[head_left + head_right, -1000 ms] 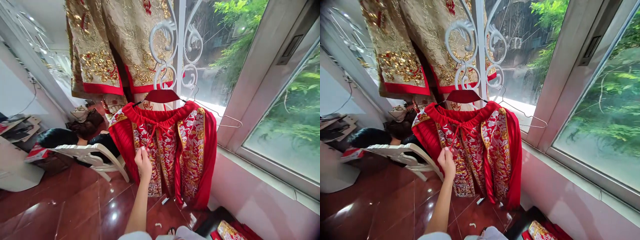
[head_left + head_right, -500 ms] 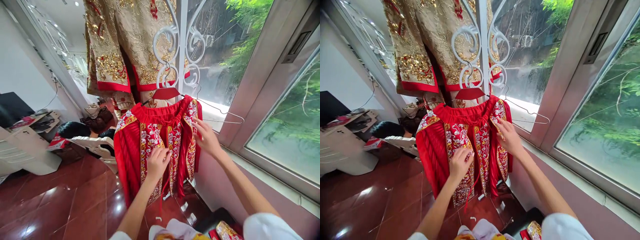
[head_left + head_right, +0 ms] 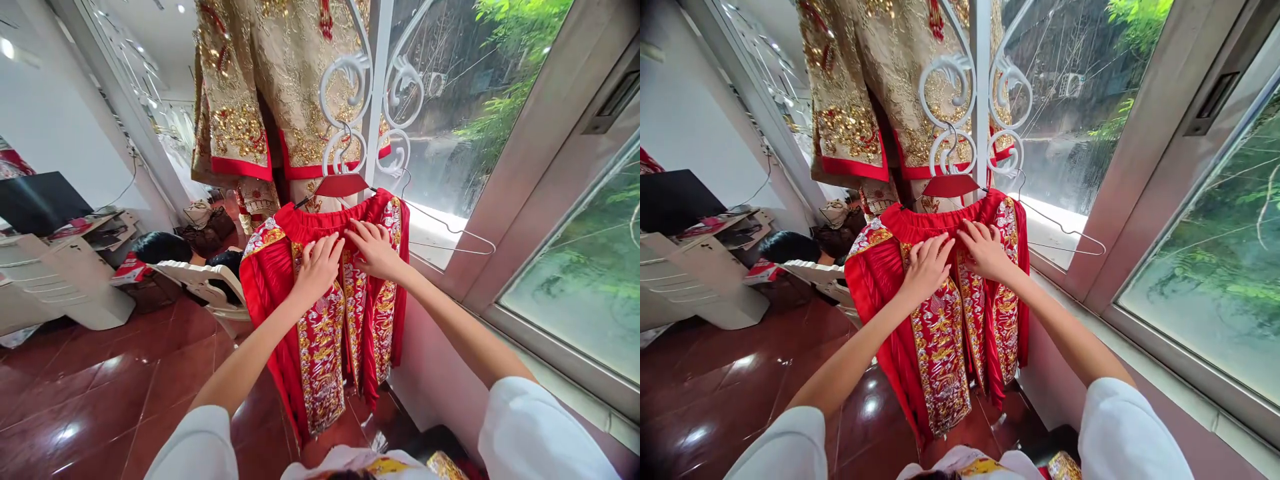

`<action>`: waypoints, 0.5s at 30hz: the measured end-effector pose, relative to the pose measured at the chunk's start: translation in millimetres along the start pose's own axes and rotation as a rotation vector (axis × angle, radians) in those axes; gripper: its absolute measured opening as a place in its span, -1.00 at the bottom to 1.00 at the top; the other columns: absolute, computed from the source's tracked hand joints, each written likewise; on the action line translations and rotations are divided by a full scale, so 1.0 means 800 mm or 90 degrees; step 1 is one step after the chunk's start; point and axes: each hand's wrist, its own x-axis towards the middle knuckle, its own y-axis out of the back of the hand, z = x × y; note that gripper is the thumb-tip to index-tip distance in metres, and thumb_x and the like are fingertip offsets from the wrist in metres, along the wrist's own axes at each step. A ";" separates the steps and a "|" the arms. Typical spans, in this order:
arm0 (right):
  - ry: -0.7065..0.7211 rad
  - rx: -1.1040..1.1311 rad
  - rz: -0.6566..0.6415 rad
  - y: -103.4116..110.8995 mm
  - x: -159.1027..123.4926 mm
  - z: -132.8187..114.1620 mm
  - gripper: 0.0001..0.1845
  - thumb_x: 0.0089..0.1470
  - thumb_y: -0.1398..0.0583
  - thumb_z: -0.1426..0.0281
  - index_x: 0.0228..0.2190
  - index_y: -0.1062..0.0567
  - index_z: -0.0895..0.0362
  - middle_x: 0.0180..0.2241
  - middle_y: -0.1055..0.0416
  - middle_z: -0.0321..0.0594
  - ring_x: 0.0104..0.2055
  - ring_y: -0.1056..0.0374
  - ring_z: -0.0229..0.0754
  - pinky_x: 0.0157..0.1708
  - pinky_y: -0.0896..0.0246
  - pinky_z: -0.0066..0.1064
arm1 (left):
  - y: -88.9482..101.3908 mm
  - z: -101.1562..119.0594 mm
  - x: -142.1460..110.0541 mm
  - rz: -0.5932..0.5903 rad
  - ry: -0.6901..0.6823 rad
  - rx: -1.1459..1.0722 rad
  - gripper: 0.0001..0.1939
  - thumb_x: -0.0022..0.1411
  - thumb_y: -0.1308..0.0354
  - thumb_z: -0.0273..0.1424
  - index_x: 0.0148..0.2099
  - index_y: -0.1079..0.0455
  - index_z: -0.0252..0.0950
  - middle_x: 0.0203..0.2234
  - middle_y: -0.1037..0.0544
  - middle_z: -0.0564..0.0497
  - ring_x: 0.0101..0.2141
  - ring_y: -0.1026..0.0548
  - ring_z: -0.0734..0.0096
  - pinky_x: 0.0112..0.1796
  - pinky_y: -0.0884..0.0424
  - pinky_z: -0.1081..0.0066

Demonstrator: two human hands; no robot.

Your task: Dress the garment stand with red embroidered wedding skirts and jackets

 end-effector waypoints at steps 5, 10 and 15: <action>0.058 0.071 -0.047 0.004 -0.015 -0.015 -0.66 -0.11 -0.14 0.42 -0.21 -0.44 0.15 0.04 -0.24 -0.03 0.16 0.02 0.07 0.13 0.21 0.04 | 0.001 0.000 0.012 -0.023 -0.047 -0.022 -0.71 0.16 0.01 -0.54 -0.09 -0.40 -0.26 0.16 -0.27 -0.14 0.17 -0.16 0.13 0.16 0.07 -0.02; 0.168 0.048 -0.159 0.016 -0.091 -0.062 -0.62 -0.04 -0.08 0.47 -0.13 -0.44 0.22 -0.05 -0.34 0.06 0.07 -0.13 0.08 0.08 0.09 0.06 | 0.021 -0.010 -0.054 -0.055 -0.154 -0.097 -0.85 0.16 -0.05 -0.36 -0.26 -0.42 -0.23 0.12 -0.35 -0.04 0.15 -0.23 0.22 0.16 0.05 0.06; 0.192 0.132 -0.386 0.021 -0.143 -0.107 -0.34 -0.06 -0.12 0.40 0.11 -0.26 0.35 -0.20 -0.44 0.12 -0.21 -0.35 0.01 -0.33 -0.25 -0.27 | 0.035 -0.014 -0.094 -0.157 -0.280 -0.103 -0.81 0.15 -0.09 -0.29 -0.28 -0.46 -0.27 0.05 -0.43 -0.10 0.11 -0.30 0.23 0.15 -0.04 0.18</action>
